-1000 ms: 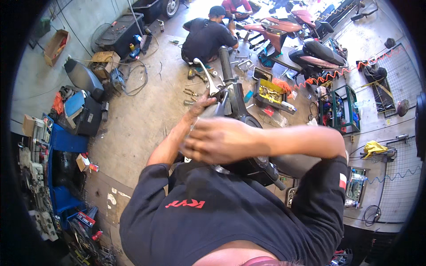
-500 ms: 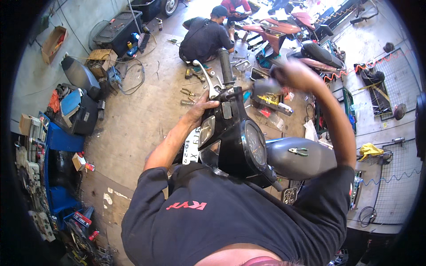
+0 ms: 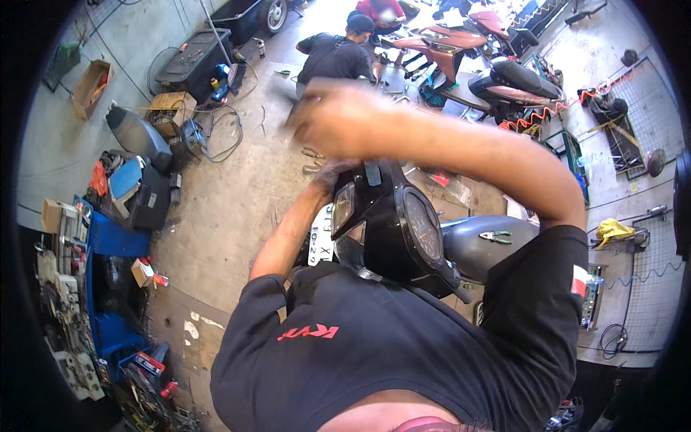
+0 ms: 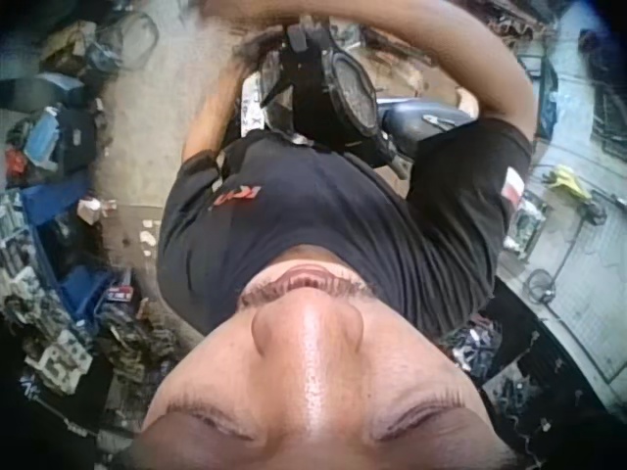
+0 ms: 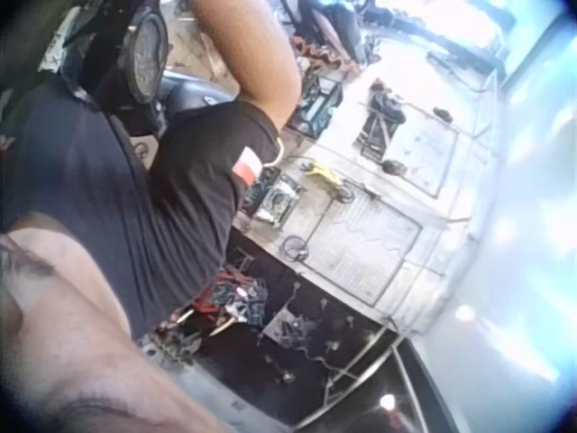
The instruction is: The person uses a screwdriver to remove screws from the instrument cluster of a motorcycle and then attaches a side mirror by hand.
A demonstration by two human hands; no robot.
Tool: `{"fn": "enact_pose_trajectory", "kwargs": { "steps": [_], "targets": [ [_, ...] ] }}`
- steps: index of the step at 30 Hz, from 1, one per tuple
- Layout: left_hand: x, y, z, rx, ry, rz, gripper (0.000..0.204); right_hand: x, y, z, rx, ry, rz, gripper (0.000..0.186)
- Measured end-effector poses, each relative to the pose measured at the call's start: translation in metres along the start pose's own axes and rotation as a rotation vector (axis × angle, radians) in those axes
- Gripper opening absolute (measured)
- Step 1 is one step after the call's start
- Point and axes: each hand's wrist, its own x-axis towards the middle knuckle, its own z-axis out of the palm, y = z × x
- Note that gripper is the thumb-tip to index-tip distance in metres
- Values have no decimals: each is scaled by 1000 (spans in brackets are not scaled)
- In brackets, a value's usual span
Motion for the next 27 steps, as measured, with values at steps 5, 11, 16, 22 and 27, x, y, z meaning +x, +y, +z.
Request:
{"fn": "enact_pose_trajectory", "kwargs": {
  "steps": [5,11,16,22,27],
  "targets": [
    [-19,7,16,0,-19,16,79,-94,65,-51,-226,-601,433,21],
    [-20,10,26,21,24,16,75,-115,-72,-57,462,-1086,337,47],
    [-10,-32,-34,322,-25,278,58,1,-67,-31,11,-716,87,46],
    [-19,12,35,15,-41,3,76,-40,29,-35,-313,-468,338,39],
    [-19,4,24,23,5,51,73,-115,17,-77,-166,-1142,443,41]
  ]
}}
